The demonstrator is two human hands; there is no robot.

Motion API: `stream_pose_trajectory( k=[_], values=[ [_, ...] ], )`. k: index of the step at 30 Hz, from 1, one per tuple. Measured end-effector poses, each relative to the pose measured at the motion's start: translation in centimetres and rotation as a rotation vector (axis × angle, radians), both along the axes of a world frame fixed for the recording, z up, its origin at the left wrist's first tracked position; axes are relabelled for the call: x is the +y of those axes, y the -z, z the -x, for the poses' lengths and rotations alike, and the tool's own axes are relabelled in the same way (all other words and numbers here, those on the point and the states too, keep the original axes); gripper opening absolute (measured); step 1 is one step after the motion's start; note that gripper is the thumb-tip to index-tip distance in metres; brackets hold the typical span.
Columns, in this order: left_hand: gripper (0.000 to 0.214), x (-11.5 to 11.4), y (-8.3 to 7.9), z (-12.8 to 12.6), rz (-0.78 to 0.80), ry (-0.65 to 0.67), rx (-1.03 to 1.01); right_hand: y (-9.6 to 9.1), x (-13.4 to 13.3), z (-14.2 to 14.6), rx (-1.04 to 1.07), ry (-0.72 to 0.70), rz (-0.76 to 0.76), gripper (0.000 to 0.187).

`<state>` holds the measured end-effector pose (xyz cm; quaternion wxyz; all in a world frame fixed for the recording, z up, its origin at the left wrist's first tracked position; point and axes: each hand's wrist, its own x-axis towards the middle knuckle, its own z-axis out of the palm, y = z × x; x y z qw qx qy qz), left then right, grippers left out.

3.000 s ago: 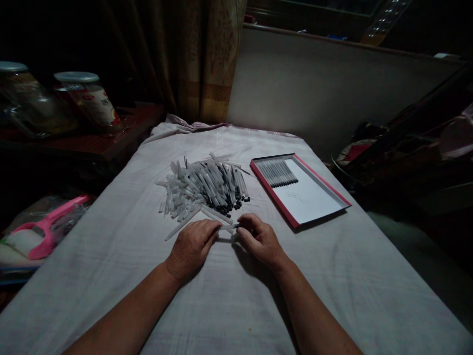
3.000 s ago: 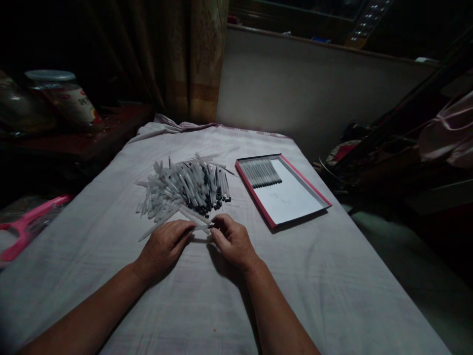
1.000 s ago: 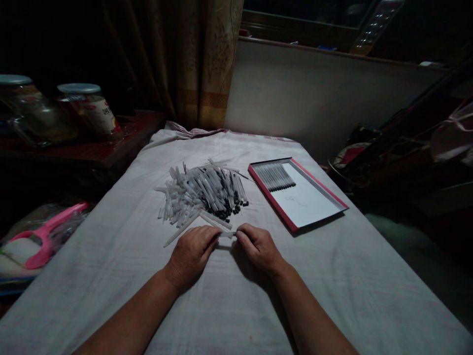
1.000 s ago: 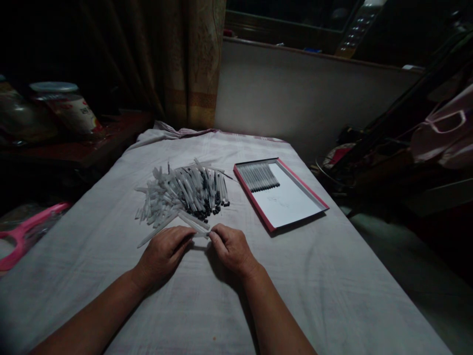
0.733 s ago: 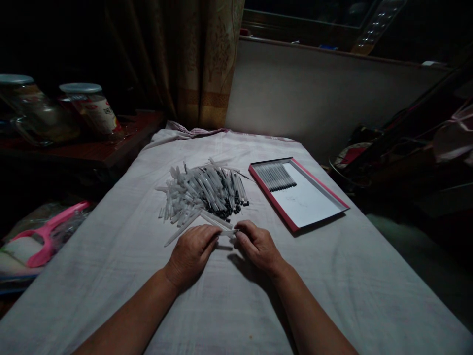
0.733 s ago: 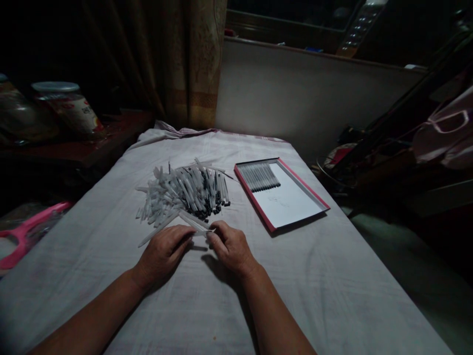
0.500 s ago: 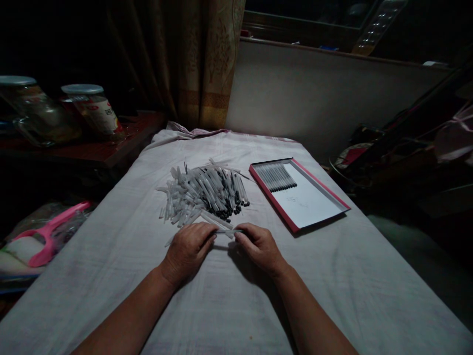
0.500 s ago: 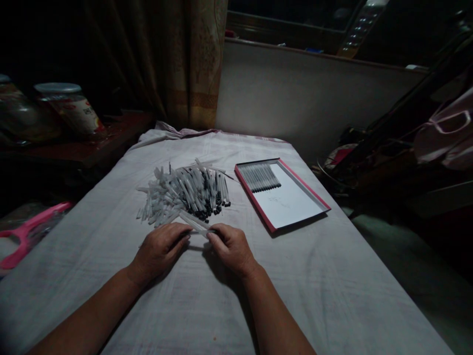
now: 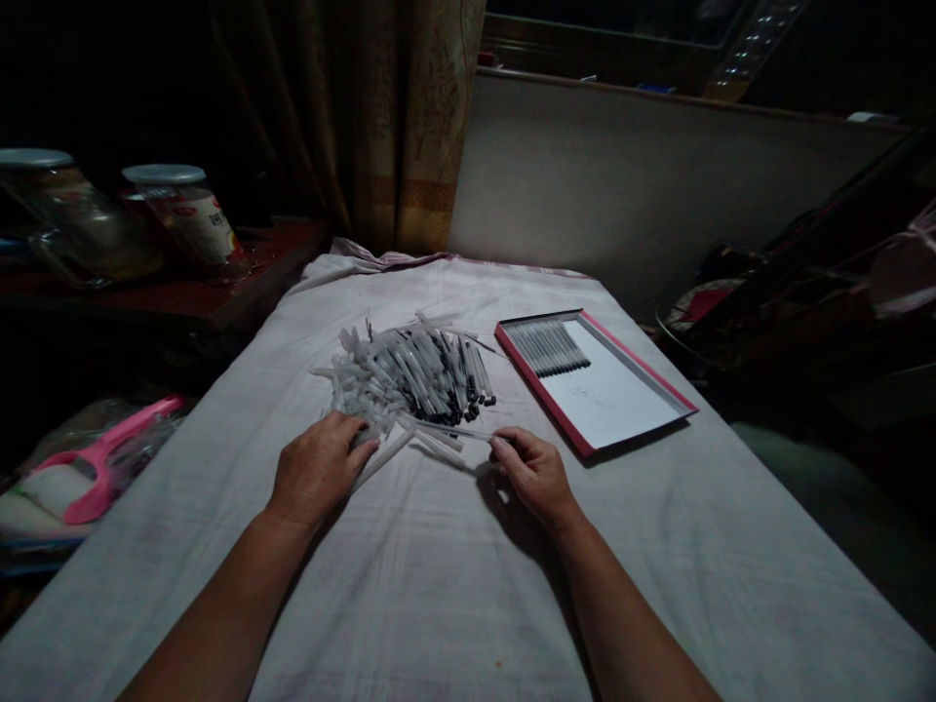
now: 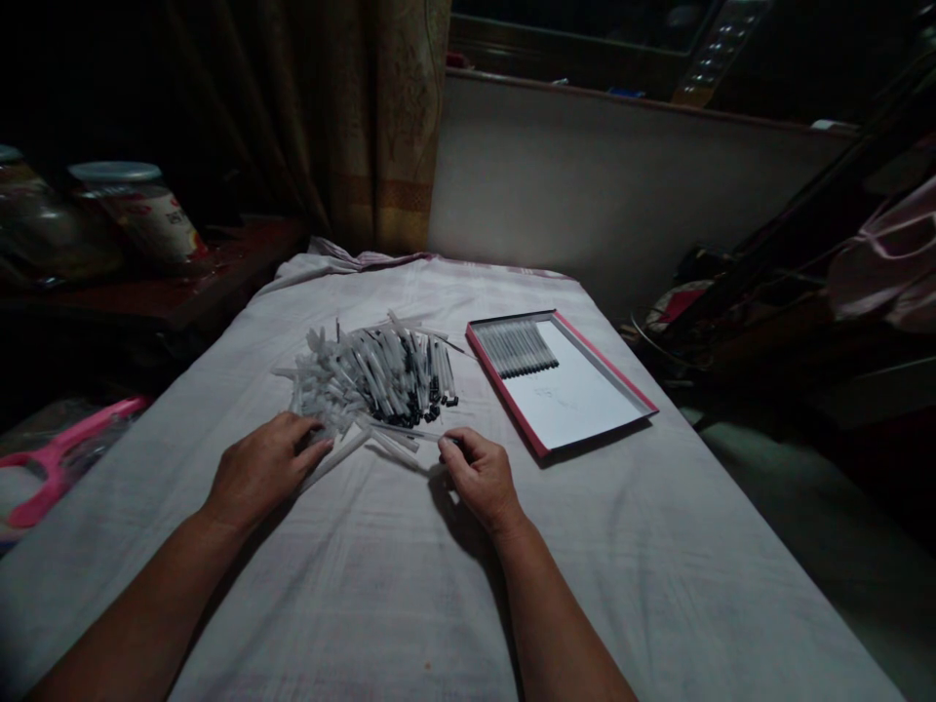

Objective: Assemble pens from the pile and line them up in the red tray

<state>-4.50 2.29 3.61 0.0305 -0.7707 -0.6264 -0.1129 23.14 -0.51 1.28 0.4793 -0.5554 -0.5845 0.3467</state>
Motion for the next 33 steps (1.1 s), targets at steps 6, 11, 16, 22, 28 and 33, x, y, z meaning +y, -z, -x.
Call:
stream_pose_trajectory(
  k=[6, 11, 16, 22, 28, 33],
  values=[
    [0.020, 0.2, 0.2, 0.4, 0.044, 0.003, -0.096, -0.1, 0.0, 0.0, 0.023, 0.009, -0.007, 0.027],
    [0.027, 0.6, 0.5, 0.5, 0.031, 0.061, -0.421, -0.6, -0.1, -0.1, 0.055, 0.022, -0.007, 0.025],
    [0.032, 0.6, 1.1, -0.1, 0.070, 0.180, -0.677, -0.9, -0.2, 0.0, 0.108, -0.003, 0.013, 0.024],
    [0.028, 0.6, 1.3, -0.7, 0.077, 0.275, -0.783, -1.1, -0.4, 0.2, 0.122, -0.046, -0.009, 0.022],
    [0.031, 0.4, 1.0, -0.9, 0.163, 0.313, -0.812, -1.1, -0.4, 0.4, 0.107, -0.043, 0.035, 0.023],
    [0.033, 0.3, 1.0, -1.1, 0.200, 0.381, -0.790, -0.8, -0.4, 0.4, 0.132, -0.054, 0.082, 0.023]
  ],
)
